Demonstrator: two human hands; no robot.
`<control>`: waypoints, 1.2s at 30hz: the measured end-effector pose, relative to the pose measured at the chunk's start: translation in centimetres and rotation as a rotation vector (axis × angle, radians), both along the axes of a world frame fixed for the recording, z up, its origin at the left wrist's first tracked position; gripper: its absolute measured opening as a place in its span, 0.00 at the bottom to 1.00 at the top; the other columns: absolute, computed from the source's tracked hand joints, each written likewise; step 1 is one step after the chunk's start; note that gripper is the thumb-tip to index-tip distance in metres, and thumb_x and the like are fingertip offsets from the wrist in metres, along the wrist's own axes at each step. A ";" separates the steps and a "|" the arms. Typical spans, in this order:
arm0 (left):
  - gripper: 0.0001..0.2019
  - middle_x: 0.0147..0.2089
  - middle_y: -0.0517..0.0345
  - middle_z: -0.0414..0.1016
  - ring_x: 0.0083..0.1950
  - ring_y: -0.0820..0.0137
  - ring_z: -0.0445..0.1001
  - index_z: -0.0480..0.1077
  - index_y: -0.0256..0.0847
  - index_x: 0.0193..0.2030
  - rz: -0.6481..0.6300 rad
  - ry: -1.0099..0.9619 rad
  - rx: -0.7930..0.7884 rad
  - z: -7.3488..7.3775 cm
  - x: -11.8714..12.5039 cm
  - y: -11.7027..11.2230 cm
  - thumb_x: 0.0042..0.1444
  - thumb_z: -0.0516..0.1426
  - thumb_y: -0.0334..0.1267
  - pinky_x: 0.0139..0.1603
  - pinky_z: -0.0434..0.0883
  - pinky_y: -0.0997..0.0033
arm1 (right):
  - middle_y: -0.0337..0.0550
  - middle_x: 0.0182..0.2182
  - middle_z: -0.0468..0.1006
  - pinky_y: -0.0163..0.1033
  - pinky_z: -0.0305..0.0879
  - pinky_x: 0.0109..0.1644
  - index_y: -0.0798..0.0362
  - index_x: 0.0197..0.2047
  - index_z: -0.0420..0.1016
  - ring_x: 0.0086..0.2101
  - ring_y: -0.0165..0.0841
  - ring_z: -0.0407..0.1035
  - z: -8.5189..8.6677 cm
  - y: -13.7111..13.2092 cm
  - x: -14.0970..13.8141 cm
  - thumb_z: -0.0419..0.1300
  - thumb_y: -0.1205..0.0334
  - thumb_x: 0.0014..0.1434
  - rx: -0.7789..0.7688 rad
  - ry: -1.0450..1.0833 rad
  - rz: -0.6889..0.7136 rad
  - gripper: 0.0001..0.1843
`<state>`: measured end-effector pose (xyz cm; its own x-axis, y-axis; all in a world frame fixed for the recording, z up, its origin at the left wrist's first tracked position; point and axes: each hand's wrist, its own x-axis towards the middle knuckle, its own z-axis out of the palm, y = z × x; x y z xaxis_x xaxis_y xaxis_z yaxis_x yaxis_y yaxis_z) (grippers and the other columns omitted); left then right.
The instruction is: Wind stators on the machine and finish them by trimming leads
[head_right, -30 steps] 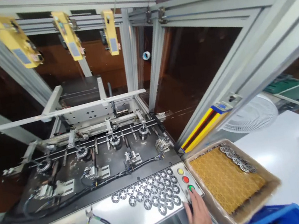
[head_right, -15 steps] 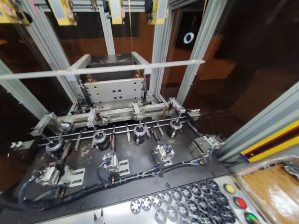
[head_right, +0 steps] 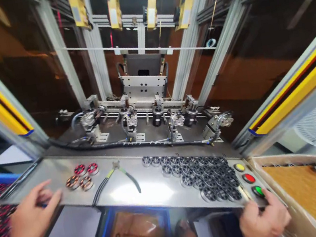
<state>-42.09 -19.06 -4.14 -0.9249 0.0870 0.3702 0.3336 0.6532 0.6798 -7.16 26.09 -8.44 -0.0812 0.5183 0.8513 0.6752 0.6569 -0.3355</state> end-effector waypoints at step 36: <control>0.33 0.51 0.53 0.80 0.51 0.63 0.80 0.63 0.52 0.60 -0.559 -0.089 0.711 4.3 22.1 1.9 0.48 0.66 0.29 0.52 0.78 0.62 | 0.44 0.33 0.78 0.38 0.68 0.38 0.53 0.38 0.76 0.32 0.32 0.70 13.1 -25.0 -2.4 0.62 0.53 0.58 -1.079 -0.147 1.440 0.12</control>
<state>-19.96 -17.18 0.18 -0.8441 0.3105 0.4372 0.4027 -0.1713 0.8992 -9.56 1.11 4.67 -0.9556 0.2422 0.1680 -0.1063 0.2484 -0.9628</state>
